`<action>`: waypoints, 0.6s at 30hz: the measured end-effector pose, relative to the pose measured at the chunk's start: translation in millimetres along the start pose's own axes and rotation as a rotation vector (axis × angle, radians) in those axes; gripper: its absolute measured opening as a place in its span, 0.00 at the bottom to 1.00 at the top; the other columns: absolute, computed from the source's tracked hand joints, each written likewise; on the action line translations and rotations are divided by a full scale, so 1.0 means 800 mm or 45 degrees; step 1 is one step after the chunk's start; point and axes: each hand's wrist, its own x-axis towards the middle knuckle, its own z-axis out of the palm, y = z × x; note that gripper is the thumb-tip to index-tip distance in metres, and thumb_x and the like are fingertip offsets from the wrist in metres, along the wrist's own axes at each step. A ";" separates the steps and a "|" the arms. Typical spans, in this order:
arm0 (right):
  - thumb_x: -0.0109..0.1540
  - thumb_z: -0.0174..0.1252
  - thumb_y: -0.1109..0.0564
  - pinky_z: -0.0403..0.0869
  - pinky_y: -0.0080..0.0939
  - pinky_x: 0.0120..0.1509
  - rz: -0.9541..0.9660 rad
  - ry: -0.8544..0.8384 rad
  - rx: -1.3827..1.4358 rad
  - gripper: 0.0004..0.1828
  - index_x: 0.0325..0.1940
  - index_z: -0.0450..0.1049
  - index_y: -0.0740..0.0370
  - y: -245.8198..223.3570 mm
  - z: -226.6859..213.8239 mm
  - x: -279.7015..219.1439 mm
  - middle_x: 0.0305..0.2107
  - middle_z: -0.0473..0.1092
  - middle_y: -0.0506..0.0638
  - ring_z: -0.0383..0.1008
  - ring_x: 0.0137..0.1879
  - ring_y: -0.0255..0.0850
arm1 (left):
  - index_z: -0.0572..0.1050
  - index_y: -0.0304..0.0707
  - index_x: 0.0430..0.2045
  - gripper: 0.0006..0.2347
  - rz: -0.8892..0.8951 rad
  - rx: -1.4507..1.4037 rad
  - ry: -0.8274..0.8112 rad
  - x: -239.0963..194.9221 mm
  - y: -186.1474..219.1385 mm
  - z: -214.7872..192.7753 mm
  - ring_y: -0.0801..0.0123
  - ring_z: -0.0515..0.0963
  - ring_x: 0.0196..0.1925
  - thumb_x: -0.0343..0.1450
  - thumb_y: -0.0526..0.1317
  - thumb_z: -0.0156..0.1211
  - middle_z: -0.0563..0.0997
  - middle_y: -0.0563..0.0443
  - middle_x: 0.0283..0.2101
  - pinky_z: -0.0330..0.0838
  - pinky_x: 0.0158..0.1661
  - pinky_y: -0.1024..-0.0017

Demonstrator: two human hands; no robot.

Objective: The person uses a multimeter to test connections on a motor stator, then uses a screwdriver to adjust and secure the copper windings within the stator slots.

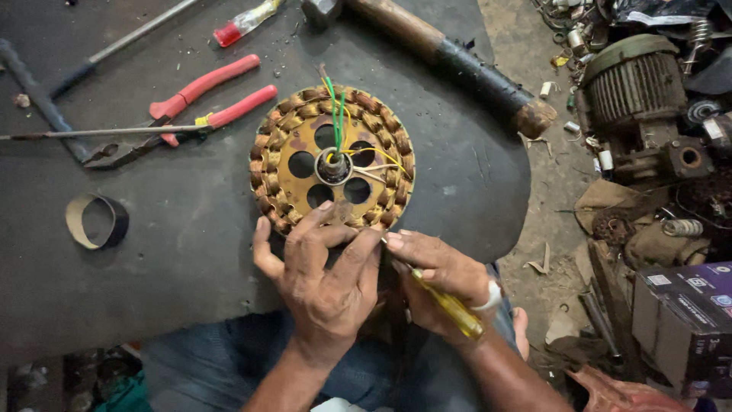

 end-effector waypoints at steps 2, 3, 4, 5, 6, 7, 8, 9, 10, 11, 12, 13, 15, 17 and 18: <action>0.63 0.61 0.70 0.77 0.63 0.68 -0.064 -0.057 0.004 0.21 0.54 0.62 0.55 0.000 -0.002 0.005 0.50 0.75 0.65 0.80 0.58 0.60 | 0.82 0.56 0.40 0.11 0.025 0.002 0.022 0.001 -0.001 0.001 0.62 0.78 0.59 0.67 0.37 0.74 0.75 0.59 0.40 0.44 0.70 0.39; 0.63 0.63 0.69 0.77 0.63 0.68 -0.100 -0.055 -0.037 0.22 0.54 0.61 0.55 -0.001 -0.002 0.007 0.50 0.75 0.65 0.80 0.59 0.59 | 0.82 0.55 0.40 0.10 0.037 0.003 0.033 0.001 0.000 0.001 0.62 0.78 0.59 0.68 0.37 0.74 0.75 0.59 0.40 0.44 0.70 0.39; 0.62 0.64 0.67 0.77 0.63 0.68 -0.135 -0.053 -0.078 0.24 0.54 0.60 0.54 -0.003 -0.001 0.010 0.51 0.75 0.64 0.79 0.59 0.59 | 0.82 0.55 0.40 0.10 0.037 0.010 0.028 0.000 0.000 0.001 0.62 0.78 0.59 0.68 0.37 0.73 0.75 0.59 0.40 0.44 0.69 0.38; 0.62 0.66 0.66 0.77 0.63 0.68 -0.171 -0.051 -0.117 0.26 0.54 0.59 0.54 -0.004 0.000 0.012 0.51 0.74 0.63 0.79 0.59 0.58 | 0.82 0.55 0.41 0.10 0.038 0.018 0.024 0.000 0.000 0.001 0.61 0.78 0.59 0.68 0.37 0.73 0.75 0.59 0.40 0.44 0.69 0.38; 0.62 0.66 0.67 0.78 0.63 0.67 -0.210 -0.045 -0.163 0.25 0.54 0.59 0.54 -0.005 0.001 0.016 0.51 0.75 0.63 0.80 0.59 0.58 | 0.82 0.55 0.41 0.10 0.039 0.027 0.020 -0.001 0.000 0.001 0.61 0.78 0.59 0.68 0.37 0.73 0.75 0.59 0.40 0.44 0.69 0.38; 0.63 0.67 0.67 0.79 0.62 0.66 -0.248 -0.039 -0.208 0.25 0.55 0.59 0.55 -0.006 0.002 0.019 0.50 0.75 0.62 0.81 0.58 0.58 | 0.82 0.55 0.41 0.10 0.036 0.030 0.019 -0.001 0.001 0.001 0.62 0.78 0.59 0.68 0.37 0.73 0.75 0.59 0.40 0.45 0.69 0.38; 0.64 0.67 0.68 0.81 0.62 0.65 -0.285 -0.034 -0.253 0.25 0.55 0.59 0.55 -0.007 0.002 0.021 0.50 0.76 0.62 0.81 0.58 0.57 | 0.82 0.55 0.41 0.10 0.033 0.034 0.018 -0.001 0.001 0.001 0.62 0.78 0.59 0.68 0.37 0.73 0.75 0.60 0.39 0.45 0.70 0.38; 0.63 0.66 0.68 0.80 0.63 0.65 -0.301 -0.062 -0.256 0.25 0.54 0.59 0.56 -0.009 0.001 0.024 0.50 0.75 0.64 0.81 0.57 0.59 | 0.82 0.55 0.41 0.10 0.030 0.036 0.017 -0.001 0.000 0.002 0.63 0.78 0.59 0.69 0.37 0.73 0.75 0.60 0.39 0.45 0.70 0.38; 0.62 0.66 0.67 0.80 0.64 0.64 -0.317 -0.090 -0.259 0.24 0.54 0.59 0.58 -0.010 -0.001 0.026 0.49 0.75 0.65 0.80 0.57 0.61 | 0.82 0.55 0.41 0.10 0.032 0.046 0.012 -0.001 0.000 0.003 0.63 0.78 0.59 0.69 0.37 0.72 0.75 0.60 0.39 0.45 0.70 0.37; 0.62 0.65 0.67 0.80 0.65 0.64 -0.332 -0.119 -0.262 0.24 0.53 0.59 0.59 -0.012 -0.004 0.028 0.49 0.74 0.66 0.80 0.57 0.62 | 0.82 0.54 0.41 0.09 0.033 0.055 0.007 -0.001 0.000 0.003 0.63 0.78 0.59 0.69 0.37 0.72 0.75 0.60 0.39 0.45 0.69 0.37; 0.61 0.65 0.67 0.80 0.65 0.63 -0.341 -0.136 -0.265 0.23 0.53 0.59 0.59 -0.012 -0.005 0.029 0.48 0.74 0.67 0.80 0.56 0.63 | 0.82 0.54 0.41 0.09 0.034 0.064 0.001 -0.001 0.000 0.003 0.63 0.78 0.59 0.69 0.37 0.72 0.75 0.60 0.39 0.45 0.69 0.37; 0.61 0.64 0.66 0.80 0.66 0.63 -0.351 -0.153 -0.269 0.23 0.53 0.59 0.60 -0.012 -0.006 0.031 0.48 0.74 0.67 0.80 0.56 0.63 | 0.82 0.54 0.41 0.10 0.033 0.066 -0.001 -0.001 0.000 0.004 0.63 0.78 0.59 0.69 0.38 0.72 0.75 0.59 0.40 0.44 0.69 0.37; 0.61 0.64 0.66 0.80 0.66 0.63 -0.354 -0.154 -0.276 0.22 0.52 0.59 0.60 -0.011 -0.007 0.033 0.48 0.74 0.68 0.80 0.56 0.64 | 0.82 0.54 0.42 0.10 0.030 0.069 -0.008 -0.001 0.001 0.004 0.63 0.77 0.59 0.69 0.38 0.71 0.75 0.59 0.40 0.44 0.69 0.36; 0.62 0.65 0.67 0.80 0.66 0.63 -0.341 -0.121 -0.283 0.22 0.51 0.58 0.59 -0.010 -0.005 0.033 0.48 0.74 0.68 0.80 0.57 0.64 | 0.82 0.54 0.43 0.10 0.026 0.072 -0.013 -0.002 0.002 0.004 0.62 0.77 0.59 0.70 0.39 0.71 0.74 0.59 0.40 0.43 0.69 0.36; 0.63 0.65 0.67 0.80 0.65 0.63 -0.339 -0.108 -0.290 0.22 0.50 0.58 0.59 -0.009 -0.005 0.033 0.48 0.75 0.67 0.80 0.57 0.63 | 0.82 0.54 0.43 0.10 0.024 0.073 -0.016 -0.002 0.003 0.004 0.62 0.77 0.59 0.70 0.39 0.71 0.74 0.59 0.39 0.43 0.69 0.36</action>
